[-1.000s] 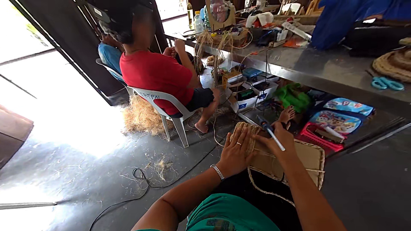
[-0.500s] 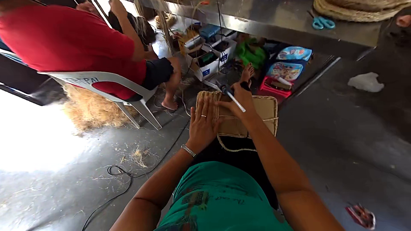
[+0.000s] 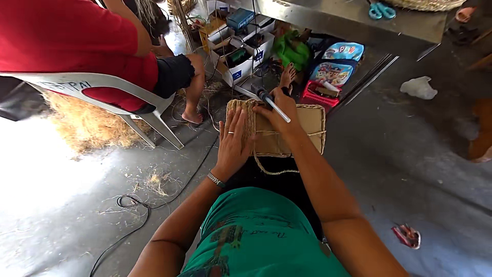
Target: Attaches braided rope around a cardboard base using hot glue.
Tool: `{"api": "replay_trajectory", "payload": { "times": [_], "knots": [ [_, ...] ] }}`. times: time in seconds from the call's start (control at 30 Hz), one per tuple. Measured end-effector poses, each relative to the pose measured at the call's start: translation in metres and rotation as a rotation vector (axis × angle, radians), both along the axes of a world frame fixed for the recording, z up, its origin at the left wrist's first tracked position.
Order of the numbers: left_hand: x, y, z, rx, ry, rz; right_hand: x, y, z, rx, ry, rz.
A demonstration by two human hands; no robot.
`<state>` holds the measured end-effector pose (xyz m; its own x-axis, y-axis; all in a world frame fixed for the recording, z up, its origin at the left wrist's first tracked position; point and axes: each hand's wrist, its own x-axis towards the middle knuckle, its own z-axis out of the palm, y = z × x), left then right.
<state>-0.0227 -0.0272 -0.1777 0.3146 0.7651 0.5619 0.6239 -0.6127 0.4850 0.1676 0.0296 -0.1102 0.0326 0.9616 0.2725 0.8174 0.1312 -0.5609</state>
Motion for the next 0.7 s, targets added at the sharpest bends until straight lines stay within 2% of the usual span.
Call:
{"api": "replay_trajectory", "payload": {
  "times": [0.07,0.13,0.3,0.5,0.7],
  "knots": [
    [-0.009,-0.004,0.006,-0.082,-0.322,-0.122,0.005,0.0,0.0,0.001,0.022,0.007],
    [-0.021,-0.009,0.005,-0.111,-0.481,-0.074,0.007,-0.001,0.001,-0.006,0.043,0.006],
    [-0.055,-0.006,-0.009,-0.135,-0.446,0.195,0.007,-0.001,0.0,-0.002,0.054,0.002],
    [-0.08,0.007,-0.009,-0.212,-0.479,0.38,0.008,-0.001,-0.001,-0.002,0.055,0.003],
    [-0.09,0.01,-0.024,-0.239,-0.47,0.288,0.008,-0.002,0.0,-0.001,0.036,-0.006]
  ]
}}
